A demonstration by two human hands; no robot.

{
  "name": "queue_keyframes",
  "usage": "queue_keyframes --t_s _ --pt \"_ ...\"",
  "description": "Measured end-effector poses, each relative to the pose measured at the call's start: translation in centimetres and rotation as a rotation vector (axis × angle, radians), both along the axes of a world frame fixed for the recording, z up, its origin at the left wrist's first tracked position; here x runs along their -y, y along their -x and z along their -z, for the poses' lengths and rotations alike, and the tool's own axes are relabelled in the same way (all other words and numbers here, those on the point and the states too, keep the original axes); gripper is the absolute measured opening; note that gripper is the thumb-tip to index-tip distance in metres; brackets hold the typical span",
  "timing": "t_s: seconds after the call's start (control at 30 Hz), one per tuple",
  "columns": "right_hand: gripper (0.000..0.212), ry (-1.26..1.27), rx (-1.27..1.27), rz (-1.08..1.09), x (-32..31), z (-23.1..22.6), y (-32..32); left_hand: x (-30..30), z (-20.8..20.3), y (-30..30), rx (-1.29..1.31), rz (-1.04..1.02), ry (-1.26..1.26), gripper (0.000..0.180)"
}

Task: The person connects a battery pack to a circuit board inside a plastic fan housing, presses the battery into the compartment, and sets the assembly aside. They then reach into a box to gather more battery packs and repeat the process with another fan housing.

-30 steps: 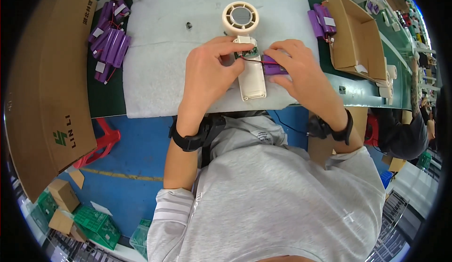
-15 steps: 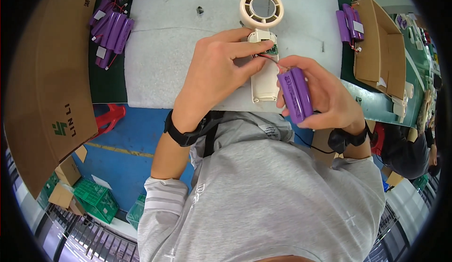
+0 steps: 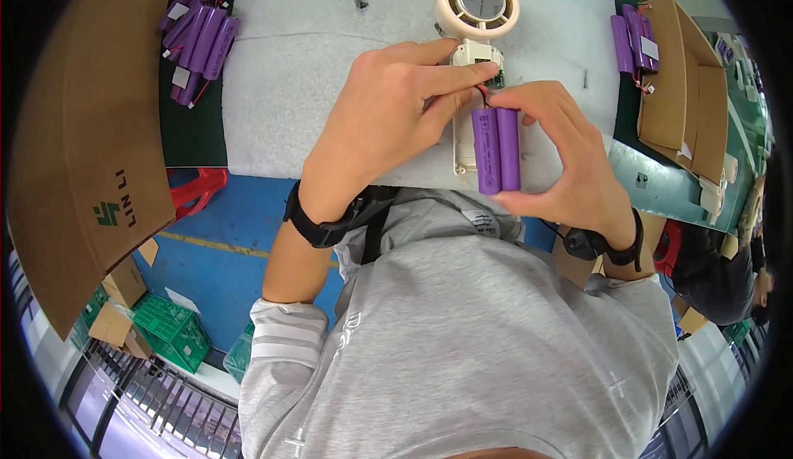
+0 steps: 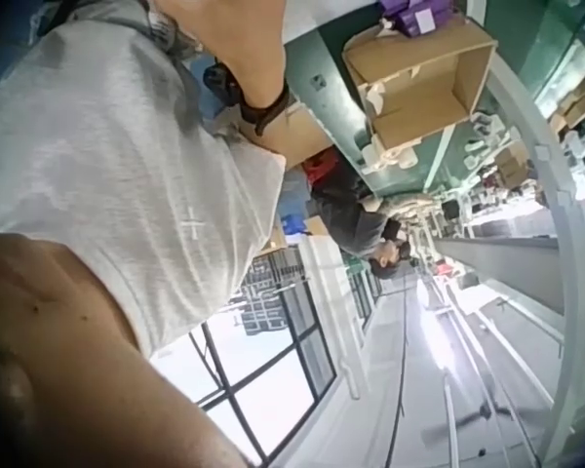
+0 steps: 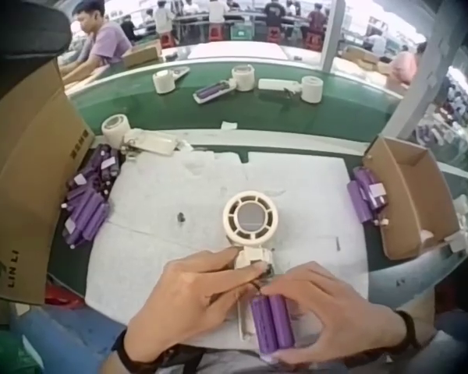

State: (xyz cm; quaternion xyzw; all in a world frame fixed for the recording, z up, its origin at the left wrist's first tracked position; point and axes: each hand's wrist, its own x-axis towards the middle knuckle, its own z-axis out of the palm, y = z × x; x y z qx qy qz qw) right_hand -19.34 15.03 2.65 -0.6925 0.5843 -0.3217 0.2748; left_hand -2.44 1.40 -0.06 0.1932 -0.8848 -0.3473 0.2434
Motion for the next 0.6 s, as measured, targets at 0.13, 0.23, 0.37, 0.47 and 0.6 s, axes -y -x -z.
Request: queue_keyframes --t_s 0.13,0.23,0.37,0.47,0.6 --pt "0.062 0.013 -0.019 0.051 0.1 0.6 -0.5 0.2 -0.3 -0.1 0.025 0.031 0.015 0.033" --pt "0.061 0.059 -0.046 0.038 0.2 0.8 -0.6 0.4 -0.3 -0.2 0.028 0.074 0.036 0.034" --pt "0.062 0.096 -0.102 0.031 0.4 0.8 -1.1 0.5 -0.1 -0.3 -0.019 0.091 -0.062 0.033" --pt "0.056 0.109 -0.162 0.105 0.2 0.2 -2.1 0.7 -0.4 -0.2 0.002 0.095 -0.085 0.031" --pt "0.050 0.074 -0.135 0.180 -0.5 0.3 -2.5 0.6 0.2 -0.2 -0.024 0.072 -0.069 0.029"
